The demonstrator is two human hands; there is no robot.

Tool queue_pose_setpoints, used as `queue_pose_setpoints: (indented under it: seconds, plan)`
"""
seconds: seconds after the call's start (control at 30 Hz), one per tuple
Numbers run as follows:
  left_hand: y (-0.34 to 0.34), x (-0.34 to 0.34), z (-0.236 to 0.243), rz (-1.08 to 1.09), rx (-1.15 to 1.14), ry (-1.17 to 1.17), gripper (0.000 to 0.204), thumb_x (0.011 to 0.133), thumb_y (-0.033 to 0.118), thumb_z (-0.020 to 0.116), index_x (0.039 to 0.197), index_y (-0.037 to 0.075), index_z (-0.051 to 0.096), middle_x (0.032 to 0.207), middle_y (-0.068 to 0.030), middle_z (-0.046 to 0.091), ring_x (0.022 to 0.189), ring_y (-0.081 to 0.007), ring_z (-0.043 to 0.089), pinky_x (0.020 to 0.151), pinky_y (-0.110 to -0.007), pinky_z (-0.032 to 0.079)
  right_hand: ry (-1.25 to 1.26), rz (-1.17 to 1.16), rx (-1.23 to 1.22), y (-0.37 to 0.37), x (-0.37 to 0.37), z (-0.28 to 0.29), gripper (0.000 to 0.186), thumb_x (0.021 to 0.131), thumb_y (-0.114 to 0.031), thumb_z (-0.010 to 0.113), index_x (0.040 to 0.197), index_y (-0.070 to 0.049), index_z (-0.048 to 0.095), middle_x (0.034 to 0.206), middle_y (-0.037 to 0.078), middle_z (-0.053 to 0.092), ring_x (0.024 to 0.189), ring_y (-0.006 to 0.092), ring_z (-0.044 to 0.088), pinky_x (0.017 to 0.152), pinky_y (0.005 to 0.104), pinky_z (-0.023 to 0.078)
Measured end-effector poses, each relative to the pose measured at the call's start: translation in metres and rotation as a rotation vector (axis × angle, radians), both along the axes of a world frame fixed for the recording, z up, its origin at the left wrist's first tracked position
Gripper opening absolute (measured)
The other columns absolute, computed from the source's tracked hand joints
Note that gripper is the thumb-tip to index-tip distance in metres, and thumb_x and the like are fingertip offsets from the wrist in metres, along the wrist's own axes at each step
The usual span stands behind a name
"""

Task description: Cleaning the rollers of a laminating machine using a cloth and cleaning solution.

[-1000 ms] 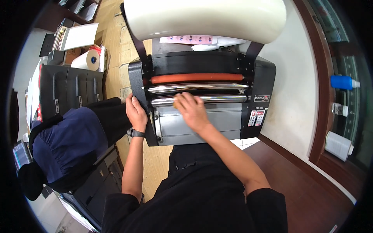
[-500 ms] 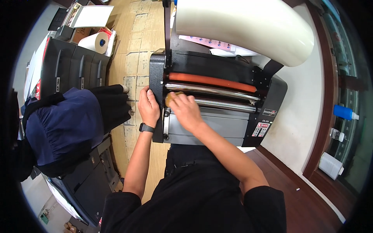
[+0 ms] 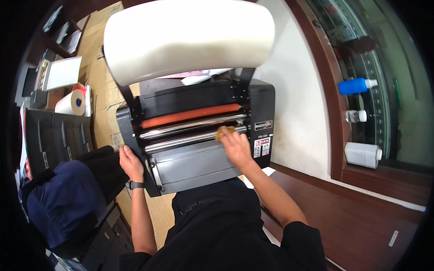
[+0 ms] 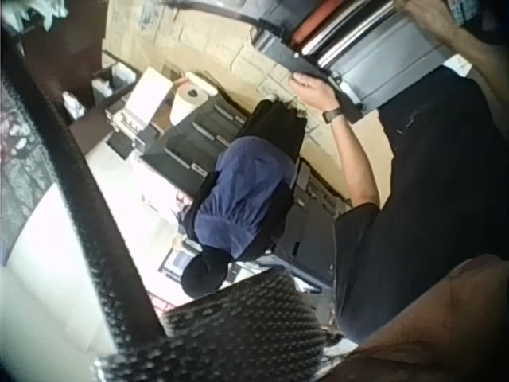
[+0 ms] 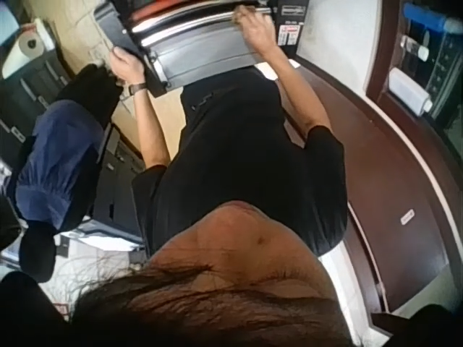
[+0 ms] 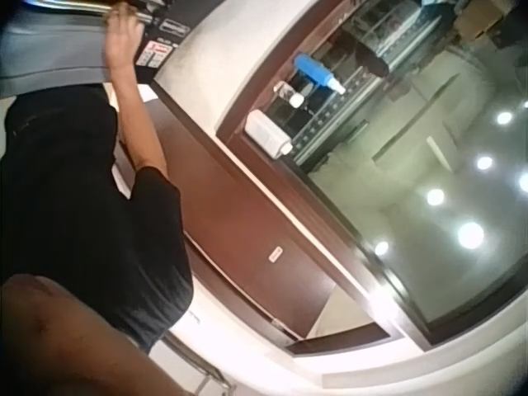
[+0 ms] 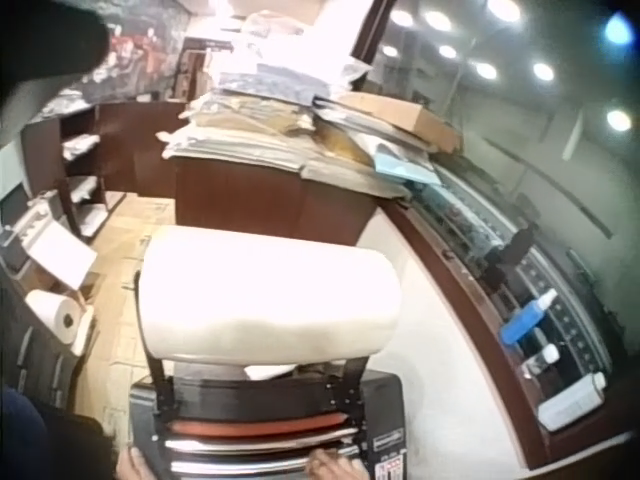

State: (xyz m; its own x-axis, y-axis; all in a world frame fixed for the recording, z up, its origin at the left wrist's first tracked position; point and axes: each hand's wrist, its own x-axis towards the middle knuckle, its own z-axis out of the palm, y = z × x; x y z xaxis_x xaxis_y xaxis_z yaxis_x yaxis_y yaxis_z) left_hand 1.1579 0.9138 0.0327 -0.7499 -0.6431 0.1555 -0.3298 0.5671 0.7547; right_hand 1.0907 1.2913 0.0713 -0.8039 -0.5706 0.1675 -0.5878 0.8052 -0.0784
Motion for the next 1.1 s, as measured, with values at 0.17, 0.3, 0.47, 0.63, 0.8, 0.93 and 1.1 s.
queue_pose_setpoints:
  seconds: [0.17,0.3,0.47,0.63,0.8,0.93,1.1]
  plan:
    - [-0.002,0.002,-0.005,-0.012,-0.015,-0.016,0.035,0.107,0.025,0.044,0.114,-0.005,0.061,0.099,-0.027,0.066,0.092,-0.0449,0.063,0.082,-0.045,0.049,-0.051,-0.276,0.281,0.029,0.012,0.001,0.04,0.084,-0.009,0.064,0.122,0.005,0.063,0.144,0.023,0.055,0.068,0.0275,0.069,0.063,0.0357,0.053]
    - [-0.003,0.002,-0.007,-0.022,-0.034,-0.021,0.036,0.108,0.027,0.042,0.109,-0.005,0.06,0.092,-0.0266,0.063,0.083,-0.0439,0.06,0.076,-0.045,0.047,-0.112,-0.302,0.119,0.01,0.03,-0.011,0.072,0.084,-0.023,0.07,0.142,0.01,0.044,0.154,0.031,0.04,0.054,0.0276,0.067,0.054,0.0342,0.058]
    - [-0.002,0.0,-0.007,-0.016,-0.06,-0.063,0.037,0.109,0.028,0.041,0.099,-0.005,0.055,0.082,-0.0257,0.055,0.071,-0.0412,0.051,0.069,-0.046,0.044,-0.054,-0.439,-0.043,0.003,0.037,-0.012,0.085,0.083,-0.023,0.07,0.148,0.015,0.029,0.157,0.038,0.026,0.065,0.0338,0.072,0.058,0.0345,0.06]
    - [0.0,0.0,-0.006,-0.025,-0.054,-0.03,0.039,0.109,0.029,0.038,0.092,-0.004,0.051,0.074,-0.0226,0.05,0.067,-0.0383,0.046,0.065,-0.045,0.041,-0.172,-0.528,-0.144,0.003,0.042,-0.022,0.087,0.085,-0.025,0.065,0.15,0.016,0.024,0.157,0.042,0.019,0.073,0.0404,0.073,0.062,0.0383,0.062]
    - [0.002,-0.001,-0.006,-0.012,-0.086,-0.032,0.043,0.109,0.032,0.038,0.093,-0.006,0.053,0.076,-0.0245,0.052,0.068,-0.0405,0.046,0.065,-0.046,0.041,-0.399,-0.393,-0.119,0.007,0.044,-0.028,0.084,0.087,-0.028,0.062,0.149,0.016,0.026,0.159,0.039,0.018,0.069,0.0378,0.072,0.063,0.0397,0.061]
    - [0.007,-0.001,-0.002,-0.007,-0.119,0.007,0.05,0.11,0.035,0.038,0.1,-0.01,0.056,0.084,-0.0294,0.06,0.073,-0.0437,0.051,0.069,-0.047,0.044,-0.235,-0.466,-0.257,0.014,0.044,-0.027,0.084,0.086,-0.027,0.063,0.149,0.015,0.027,0.159,0.038,0.019,0.071,0.0373,0.072,0.066,0.0388,0.061]
    - [0.01,-0.005,-0.002,-0.041,-0.166,0.054,0.049,0.11,0.035,0.037,0.101,-0.009,0.057,0.088,-0.0308,0.06,0.079,-0.0459,0.054,0.074,-0.048,0.043,-0.08,-0.445,-0.352,0.024,0.041,-0.04,0.069,0.088,-0.019,0.061,0.148,0.009,0.038,0.161,0.027,0.029,0.084,0.0305,0.073,0.071,0.0381,0.06]
